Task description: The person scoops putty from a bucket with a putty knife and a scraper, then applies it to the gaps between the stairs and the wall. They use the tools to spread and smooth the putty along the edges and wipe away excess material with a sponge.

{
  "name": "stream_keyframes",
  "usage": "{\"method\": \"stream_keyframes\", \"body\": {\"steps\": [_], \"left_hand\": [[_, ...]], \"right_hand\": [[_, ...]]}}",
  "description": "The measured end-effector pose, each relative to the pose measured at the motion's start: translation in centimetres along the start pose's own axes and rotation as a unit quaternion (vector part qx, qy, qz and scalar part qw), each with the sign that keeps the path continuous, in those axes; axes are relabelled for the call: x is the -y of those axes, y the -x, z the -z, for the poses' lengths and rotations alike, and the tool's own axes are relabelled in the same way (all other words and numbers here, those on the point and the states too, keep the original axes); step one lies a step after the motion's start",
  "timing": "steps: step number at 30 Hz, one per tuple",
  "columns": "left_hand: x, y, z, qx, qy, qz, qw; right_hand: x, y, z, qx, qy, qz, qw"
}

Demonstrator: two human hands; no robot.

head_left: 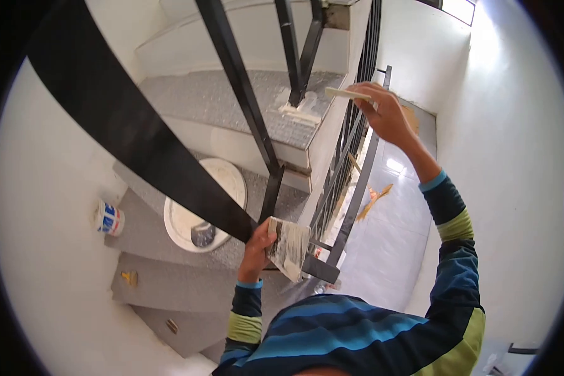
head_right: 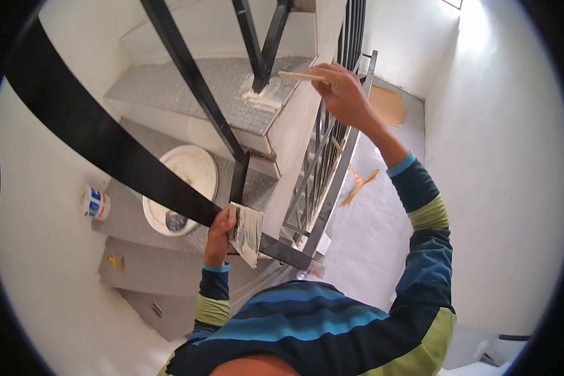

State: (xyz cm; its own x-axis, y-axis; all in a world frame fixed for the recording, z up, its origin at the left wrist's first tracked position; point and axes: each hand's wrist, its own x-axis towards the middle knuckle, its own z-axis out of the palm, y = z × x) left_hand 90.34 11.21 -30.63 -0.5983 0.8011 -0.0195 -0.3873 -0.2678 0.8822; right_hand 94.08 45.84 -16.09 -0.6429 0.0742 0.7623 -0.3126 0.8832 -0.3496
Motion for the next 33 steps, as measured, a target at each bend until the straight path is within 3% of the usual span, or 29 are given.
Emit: {"method": "stream_keyframes", "body": {"steps": [3, 13, 20, 23, 26, 31, 33], "left_hand": [[-0.2, -0.3, 0.2, 0.055, 0.009, 0.012, 0.998], [0.0, -0.1, -0.1, 0.015, 0.005, -0.007, 1.000], [0.2, -0.1, 0.6, 0.037, -0.001, 0.001, 0.999], [0.2, 0.1, 0.6, 0.050, -0.003, 0.014, 0.999], [0.2, 0.1, 0.7, 0.051, 0.004, 0.016, 0.999], [0.3, 0.2, 0.7, 0.029, 0.034, 0.017, 0.999], [0.7, 0.0, 1.3, 0.060, 0.028, 0.016, 0.998]], "right_hand": [[-1.0, -1.1, -0.9, 0.041, 0.035, 0.021, 0.998], [-3.4, -3.3, -4.0, 0.110, 0.140, 0.152, 0.972], [-1.6, -3.7, -4.5, 0.162, 0.237, 0.166, 0.943], [-0.2, -4.5, -3.2, 0.263, 0.299, 0.177, 0.900], [0.9, -6.0, -1.1, 0.288, 0.299, 0.174, 0.893], [-0.7, -5.9, -2.4, 0.222, 0.271, 0.176, 0.920], [-0.7, -5.2, -3.8, 0.207, 0.275, 0.183, 0.921]]}}
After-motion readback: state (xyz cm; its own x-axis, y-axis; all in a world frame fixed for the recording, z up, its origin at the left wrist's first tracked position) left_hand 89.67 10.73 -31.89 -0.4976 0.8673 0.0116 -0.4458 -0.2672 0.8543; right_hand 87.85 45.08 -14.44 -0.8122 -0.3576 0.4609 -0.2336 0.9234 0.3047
